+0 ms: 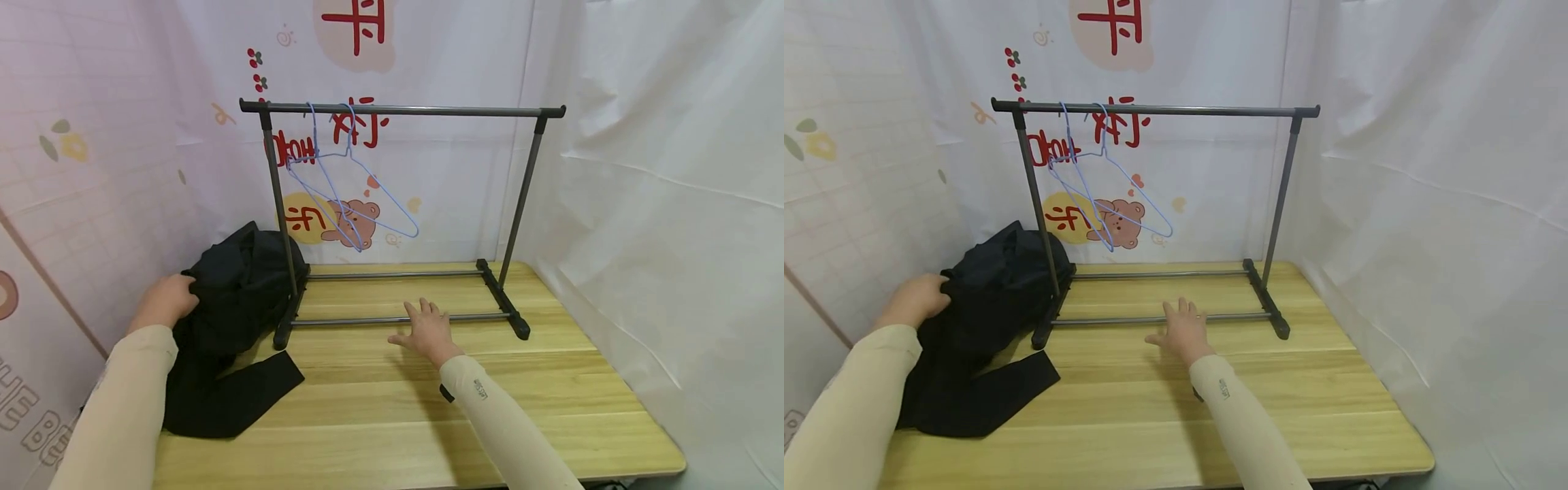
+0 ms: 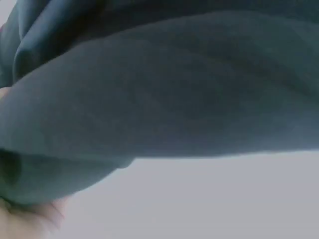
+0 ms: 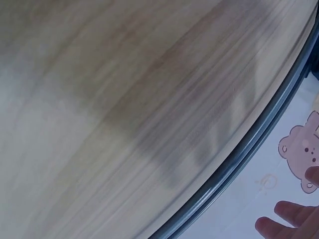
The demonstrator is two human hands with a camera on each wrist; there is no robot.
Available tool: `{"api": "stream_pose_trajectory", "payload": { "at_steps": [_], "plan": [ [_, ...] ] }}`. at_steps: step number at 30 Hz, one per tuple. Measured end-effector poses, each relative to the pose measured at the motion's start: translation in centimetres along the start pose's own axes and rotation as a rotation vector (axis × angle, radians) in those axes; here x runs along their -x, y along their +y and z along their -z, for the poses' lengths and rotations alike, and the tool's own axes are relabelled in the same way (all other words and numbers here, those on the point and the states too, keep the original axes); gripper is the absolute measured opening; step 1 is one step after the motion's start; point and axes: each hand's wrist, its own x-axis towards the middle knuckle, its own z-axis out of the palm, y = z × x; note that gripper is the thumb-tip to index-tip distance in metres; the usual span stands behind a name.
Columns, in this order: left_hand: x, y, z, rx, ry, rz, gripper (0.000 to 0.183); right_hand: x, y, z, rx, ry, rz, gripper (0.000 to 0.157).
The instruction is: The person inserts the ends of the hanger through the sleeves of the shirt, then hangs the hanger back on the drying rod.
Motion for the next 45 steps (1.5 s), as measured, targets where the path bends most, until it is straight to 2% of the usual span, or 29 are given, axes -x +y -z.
{"api": "stream_pose_trajectory", "payload": {
  "at_steps": [4, 9, 13, 15, 18, 22, 24, 27, 29, 30, 32, 35, 37, 40, 42, 45],
  "plan": [
    [-1.1, 2.5, 0.3, 0.048, 0.144, -0.074, 0.055, -0.2, 0.0, -0.1, -0.012, 0.002, 0.006, 0.096],
    [-1.9, 6.6, -0.7, 0.151, 0.379, -0.18, 0.049, -0.2, -0.2, 0.0, -0.066, 0.015, 0.031, 0.098],
    [-3.0, 10.6, -1.9, 0.327, 0.461, -0.254, 0.043, -0.2, -0.6, 0.1, -0.087, 0.024, 0.048, 0.101],
    [-3.4, 12.8, -2.7, 0.428, 0.454, -0.29, 0.042, -0.1, -0.8, 0.2, -0.097, 0.023, 0.052, 0.104],
    [-3.6, 16.5, -4.0, 0.601, 0.394, -0.334, 0.048, -0.2, -0.9, 0.2, -0.137, 0.021, 0.059, 0.112],
    [-3.1, 21.4, -6.0, 0.846, 0.232, -0.39, 0.054, -0.5, -0.9, 0.0, -0.292, 0.105, 0.124, 0.122],
    [-2.9, 23.4, -7.0, 0.947, 0.151, -0.416, 0.049, -0.5, -0.7, -0.1, -0.405, 0.159, 0.173, 0.109],
    [-2.5, 25.3, -8.3, 1.048, 0.056, -0.412, 0.041, -0.4, -0.2, -0.1, -0.519, 0.211, 0.223, 0.064],
    [-2.6, 25.7, -8.9, 1.046, 0.045, -0.401, 0.039, -0.2, 0.4, 0.1, -0.523, 0.229, 0.222, 0.032],
    [-2.7, 25.7, -9.1, 1.036, 0.047, -0.392, 0.04, -0.2, 0.8, 0.2, -0.504, 0.241, 0.216, 0.022],
    [-3.0, 25.2, -9.4, 0.992, 0.078, -0.37, 0.044, -0.3, 1.7, 0.9, -0.472, 0.272, 0.207, 0.012],
    [-3.8, 23.6, -9.8, 0.87, 0.119, -0.326, 0.047, -0.6, 3.6, 2.5, -0.438, 0.31, 0.151, 0.014],
    [-4.1, 22.4, -10.1, 0.738, 0.131, -0.297, 0.047, -0.8, 5.0, 4.0, -0.431, 0.313, 0.1, 0.02],
    [-4.4, 20.8, -10.8, 0.498, 0.082, -0.278, 0.042, -1.1, 7.2, 6.7, -0.403, 0.275, 0.031, 0.033],
    [-4.4, 19.9, -11.6, 0.365, 0.045, -0.279, 0.041, -1.2, 8.4, 8.5, -0.383, 0.242, -0.001, 0.036],
    [-4.2, 19.1, -12.9, 0.276, 0.006, -0.296, 0.04, -1.3, 9.8, 11.5, -0.356, 0.224, -0.009, 0.034]
  ]
}}
